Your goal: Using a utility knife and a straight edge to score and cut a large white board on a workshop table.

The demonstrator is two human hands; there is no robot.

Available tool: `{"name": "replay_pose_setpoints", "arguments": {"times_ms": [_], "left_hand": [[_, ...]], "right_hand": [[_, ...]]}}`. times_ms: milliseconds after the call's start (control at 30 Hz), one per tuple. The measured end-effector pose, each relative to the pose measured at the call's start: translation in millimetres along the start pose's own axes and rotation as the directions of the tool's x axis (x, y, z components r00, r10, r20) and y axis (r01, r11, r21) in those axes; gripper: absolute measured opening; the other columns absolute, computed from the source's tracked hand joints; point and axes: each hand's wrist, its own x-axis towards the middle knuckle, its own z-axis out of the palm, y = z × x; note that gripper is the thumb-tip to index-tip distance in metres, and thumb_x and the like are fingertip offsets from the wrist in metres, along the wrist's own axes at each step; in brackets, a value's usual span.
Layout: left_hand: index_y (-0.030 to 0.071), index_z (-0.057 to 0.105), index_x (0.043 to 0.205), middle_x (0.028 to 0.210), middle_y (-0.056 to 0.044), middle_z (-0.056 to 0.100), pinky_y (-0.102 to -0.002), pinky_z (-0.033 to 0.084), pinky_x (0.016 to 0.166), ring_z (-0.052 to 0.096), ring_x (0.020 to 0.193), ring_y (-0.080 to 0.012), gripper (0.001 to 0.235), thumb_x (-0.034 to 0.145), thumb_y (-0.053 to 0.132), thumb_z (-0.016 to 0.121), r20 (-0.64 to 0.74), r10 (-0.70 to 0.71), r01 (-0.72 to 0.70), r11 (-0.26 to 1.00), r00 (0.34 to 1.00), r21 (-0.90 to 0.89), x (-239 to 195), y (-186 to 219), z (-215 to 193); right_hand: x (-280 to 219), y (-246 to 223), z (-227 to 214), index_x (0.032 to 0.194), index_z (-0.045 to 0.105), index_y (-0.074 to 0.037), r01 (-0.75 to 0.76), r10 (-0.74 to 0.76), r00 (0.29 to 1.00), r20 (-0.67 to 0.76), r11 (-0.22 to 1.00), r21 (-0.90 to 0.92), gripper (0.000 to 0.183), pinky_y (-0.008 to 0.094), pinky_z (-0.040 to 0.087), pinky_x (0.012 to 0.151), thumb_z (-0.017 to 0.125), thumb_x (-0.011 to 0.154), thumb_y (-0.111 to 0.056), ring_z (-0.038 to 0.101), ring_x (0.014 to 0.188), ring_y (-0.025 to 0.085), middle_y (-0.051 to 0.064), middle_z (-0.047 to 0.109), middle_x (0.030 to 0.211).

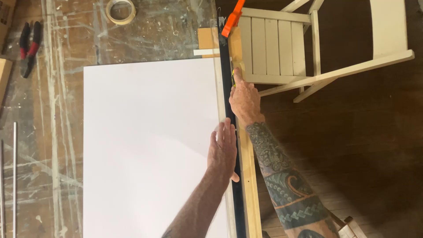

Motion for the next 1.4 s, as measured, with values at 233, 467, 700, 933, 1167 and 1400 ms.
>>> {"name": "replay_pose_setpoints", "arguments": {"times_ms": [233,467,700,933,1167,1400], "left_hand": [[-0.002,0.017,0.160,0.169,-0.025,0.013,-0.045,0.029,0.122,0.015,0.157,-0.0348,0.163,0.044,0.086,0.089,-0.040,0.002,-0.002,1.000,0.999,0.009,-2.7,-1.4,0.9],[-0.002,0.016,0.161,0.170,-0.023,0.013,-0.044,0.029,0.122,0.015,0.157,-0.0325,0.162,0.047,0.091,0.084,-0.046,-0.006,0.009,0.998,0.999,0.058,-5.0,-0.6,-1.5],[-0.003,0.016,0.160,0.170,-0.025,0.011,-0.046,0.029,0.122,0.014,0.157,-0.0341,0.162,0.047,0.094,0.080,-0.038,0.000,0.004,0.995,0.999,0.096,1.2,-1.0,5.5],[0.000,0.017,0.162,0.171,-0.021,0.012,-0.047,0.031,0.119,0.007,0.158,-0.0356,0.160,0.050,0.099,0.073,0.002,0.012,-0.013,0.987,1.000,0.158,-2.4,-2.4,-0.1],[0.007,0.019,0.163,0.172,-0.016,0.013,-0.049,0.032,0.118,0.006,0.158,-0.0368,0.151,0.056,0.099,0.070,0.001,0.032,-0.032,0.983,0.999,0.180,-4.3,-2.8,-1.0],[0.003,0.008,0.163,0.172,-0.019,0.005,-0.047,0.032,0.119,0.010,0.157,-0.0326,0.168,0.041,0.094,0.080,-0.044,-0.023,0.028,0.993,0.999,0.118,12.0,0.6,19.4]], "right_hand": [[-26.9,2.0,-1.7,0.157,0.039,-0.022,-0.013,0.013,1.000,0.007,1.000,0.015,0.058,0.056,0.059,0.091,0.056,0.101,-0.016,0.069,0.109,0.049,0.035,0.066,0.115],[-53.6,9.5,-1.7,0.157,0.038,-0.019,0.002,-0.002,0.999,0.040,1.000,0.002,0.058,0.057,0.058,0.093,0.054,0.102,-0.015,0.068,0.109,0.050,0.036,0.066,0.117],[-82.5,14.1,-5.8,0.156,0.041,-0.017,0.031,-0.031,0.999,0.024,1.000,-0.002,0.057,0.056,0.060,0.088,0.055,0.100,-0.014,0.071,0.105,0.048,0.035,0.068,0.114],[-109.8,25.1,1.4,0.156,0.040,-0.018,0.022,-0.022,0.999,0.026,1.000,-0.003,0.059,0.055,0.060,0.087,0.055,0.099,-0.015,0.071,0.104,0.047,0.033,0.069,0.116],[-141.5,25.1,0.1,0.157,0.038,-0.021,-0.053,0.052,0.996,0.072,0.998,0.014,0.058,0.053,0.061,0.086,0.053,0.101,-0.015,0.071,0.105,0.045,0.031,0.069,0.118],[-175.3,29.1,-0.1,0.160,0.031,-0.023,-0.052,0.046,0.991,0.127,0.998,0.045,0.061,0.059,0.058,0.090,0.048,0.102,-0.016,0.070,0.106,0.048,0.028,0.070,0.117]]}}
